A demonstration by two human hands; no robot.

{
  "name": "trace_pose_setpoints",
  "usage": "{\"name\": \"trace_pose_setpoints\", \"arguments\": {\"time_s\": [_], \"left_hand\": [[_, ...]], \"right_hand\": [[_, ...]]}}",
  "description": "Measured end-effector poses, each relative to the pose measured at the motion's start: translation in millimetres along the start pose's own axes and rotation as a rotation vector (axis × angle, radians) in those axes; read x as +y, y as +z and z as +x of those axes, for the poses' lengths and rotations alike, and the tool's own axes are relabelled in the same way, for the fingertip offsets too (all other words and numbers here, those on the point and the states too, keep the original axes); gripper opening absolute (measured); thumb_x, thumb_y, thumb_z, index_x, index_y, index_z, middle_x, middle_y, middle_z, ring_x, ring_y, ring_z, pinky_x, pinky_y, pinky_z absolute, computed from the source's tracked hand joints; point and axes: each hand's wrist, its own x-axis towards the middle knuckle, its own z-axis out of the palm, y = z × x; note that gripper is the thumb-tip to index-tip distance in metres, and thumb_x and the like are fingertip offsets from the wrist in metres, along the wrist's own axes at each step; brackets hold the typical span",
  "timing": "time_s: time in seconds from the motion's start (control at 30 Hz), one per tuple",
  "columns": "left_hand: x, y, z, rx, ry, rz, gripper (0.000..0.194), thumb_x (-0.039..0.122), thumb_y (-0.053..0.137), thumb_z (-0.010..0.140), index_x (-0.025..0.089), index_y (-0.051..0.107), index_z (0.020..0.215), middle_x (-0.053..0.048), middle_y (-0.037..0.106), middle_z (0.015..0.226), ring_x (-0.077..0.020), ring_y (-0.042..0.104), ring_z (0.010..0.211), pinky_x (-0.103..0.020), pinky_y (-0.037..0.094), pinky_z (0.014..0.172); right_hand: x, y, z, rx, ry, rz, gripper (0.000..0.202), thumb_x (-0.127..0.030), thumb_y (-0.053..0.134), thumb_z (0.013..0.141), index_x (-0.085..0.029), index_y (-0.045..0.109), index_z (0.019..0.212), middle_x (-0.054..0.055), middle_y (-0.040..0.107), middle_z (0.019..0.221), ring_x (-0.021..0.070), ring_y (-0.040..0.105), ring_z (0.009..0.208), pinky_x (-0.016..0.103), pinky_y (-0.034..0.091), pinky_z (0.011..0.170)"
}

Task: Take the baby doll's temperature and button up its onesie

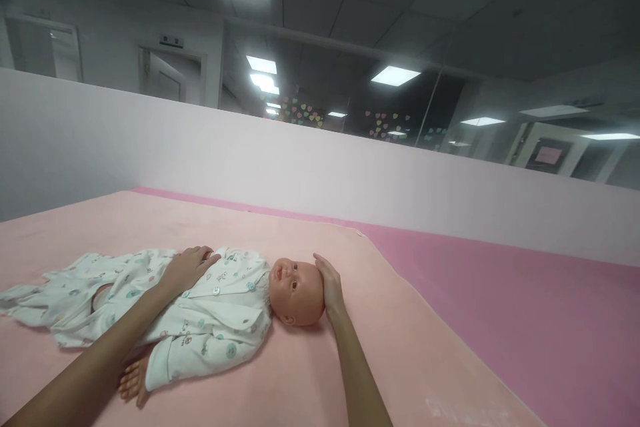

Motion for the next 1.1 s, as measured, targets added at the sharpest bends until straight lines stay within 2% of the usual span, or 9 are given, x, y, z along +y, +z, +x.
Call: {"name": "trace_pose_setpoints", "arguments": {"time_s": [0.2, 0.4, 0.6, 0.7, 0.8, 0.87, 0.93, 1.0, 1.1], "left_hand": [[1.8, -2.0, -1.5, -0.019, -0.033, -0.026, 0.044, 0.050, 0.024, 0.080, 0.020, 0.055, 0.085, -0.008, 0.061, 0.092, -0.0223, 0.052, 0.090, -0.037, 0.035, 0.079], [0.9, -1.6, -0.6, -0.028, -0.038, -0.045, 0.043, 0.050, 0.024, 0.080, 0.022, 0.057, 0.086, -0.006, 0.061, 0.094, -0.0229, 0.051, 0.093, -0.040, 0.035, 0.082], [-2.4, 2.9, 0.7, -0.004, -0.051, -0.038, 0.048, 0.050, 0.022, 0.081, 0.023, 0.050, 0.110, -0.007, 0.055, 0.114, -0.0259, 0.046, 0.107, -0.043, 0.033, 0.088], [-3.2, 3.1, 0.2, 0.005, -0.089, -0.028, 0.048, 0.049, 0.021, 0.082, 0.023, 0.053, 0.105, -0.006, 0.054, 0.115, -0.0267, 0.048, 0.105, -0.044, 0.032, 0.089], [-2.7, 1.0, -0.7, 0.002, -0.137, -0.032, 0.047, 0.049, 0.021, 0.082, 0.022, 0.056, 0.098, -0.007, 0.056, 0.110, -0.0265, 0.050, 0.101, -0.044, 0.034, 0.088], [-0.2, -2.0, -2.3, 0.058, -0.146, -0.036, 0.045, 0.047, 0.025, 0.082, 0.021, 0.053, 0.105, -0.009, 0.054, 0.114, -0.0273, 0.049, 0.104, -0.044, 0.033, 0.089], [5.3, -6.7, -5.5, 0.189, -0.094, -0.046, 0.045, 0.045, 0.029, 0.082, 0.020, 0.047, 0.115, -0.011, 0.048, 0.122, -0.0275, 0.045, 0.110, -0.043, 0.032, 0.092], [14.1, -12.2, -10.9, 0.299, 0.056, -0.100, 0.046, 0.045, 0.031, 0.083, 0.020, 0.044, 0.119, -0.011, 0.046, 0.123, -0.0253, 0.043, 0.111, -0.040, 0.031, 0.093], [29.5, -17.4, -20.4, 0.222, 0.345, -0.258, 0.044, 0.047, 0.035, 0.082, 0.023, 0.045, 0.118, -0.006, 0.055, 0.108, -0.0200, 0.049, 0.100, -0.034, 0.036, 0.088]], "right_hand": [[-0.5, 0.9, -1.1, 0.011, 0.063, 0.054, 0.049, -0.045, 0.062, 0.061, -0.021, 0.061, 0.104, 0.003, 0.059, 0.111, 0.0230, 0.050, 0.108, 0.034, 0.039, 0.093], [-0.1, -0.2, 0.7, -0.042, 0.013, -0.037, 0.032, -0.043, 0.058, 0.062, -0.017, 0.068, 0.079, 0.004, 0.065, 0.094, 0.0235, 0.055, 0.097, 0.033, 0.040, 0.089], [0.4, 1.5, -0.7, -0.065, 0.071, 0.075, 0.034, -0.043, 0.061, 0.060, -0.016, 0.067, 0.079, 0.004, 0.066, 0.093, 0.0245, 0.056, 0.097, 0.033, 0.043, 0.086], [-0.7, 1.4, -3.4, -0.122, 0.156, 0.067, 0.038, -0.049, 0.058, 0.064, -0.014, 0.067, 0.076, 0.006, 0.067, 0.086, 0.0268, 0.059, 0.088, 0.035, 0.045, 0.080], [-1.4, 1.1, -3.2, -0.135, 0.174, 0.086, 0.041, -0.050, 0.056, 0.066, -0.015, 0.067, 0.083, 0.006, 0.066, 0.092, 0.0261, 0.058, 0.092, 0.035, 0.044, 0.083], [-1.5, 1.0, -1.6, -0.128, 0.152, 0.074, 0.042, -0.051, 0.055, 0.066, -0.017, 0.066, 0.088, 0.005, 0.064, 0.099, 0.0247, 0.056, 0.097, 0.033, 0.043, 0.085], [-1.6, 1.1, -0.1, -0.085, 0.100, 0.030, 0.044, -0.052, 0.055, 0.066, -0.016, 0.066, 0.088, 0.005, 0.063, 0.101, 0.0238, 0.055, 0.098, 0.032, 0.042, 0.086], [-1.4, 1.1, 0.6, -0.021, 0.041, -0.014, 0.046, -0.054, 0.054, 0.066, -0.014, 0.065, 0.086, 0.007, 0.063, 0.098, 0.0231, 0.056, 0.095, 0.031, 0.042, 0.084], [-1.0, -1.2, -0.4, 0.112, -0.077, -0.109, 0.045, -0.053, 0.050, 0.069, -0.013, 0.061, 0.086, 0.008, 0.063, 0.093, 0.0209, 0.057, 0.087, 0.032, 0.043, 0.079]]}}
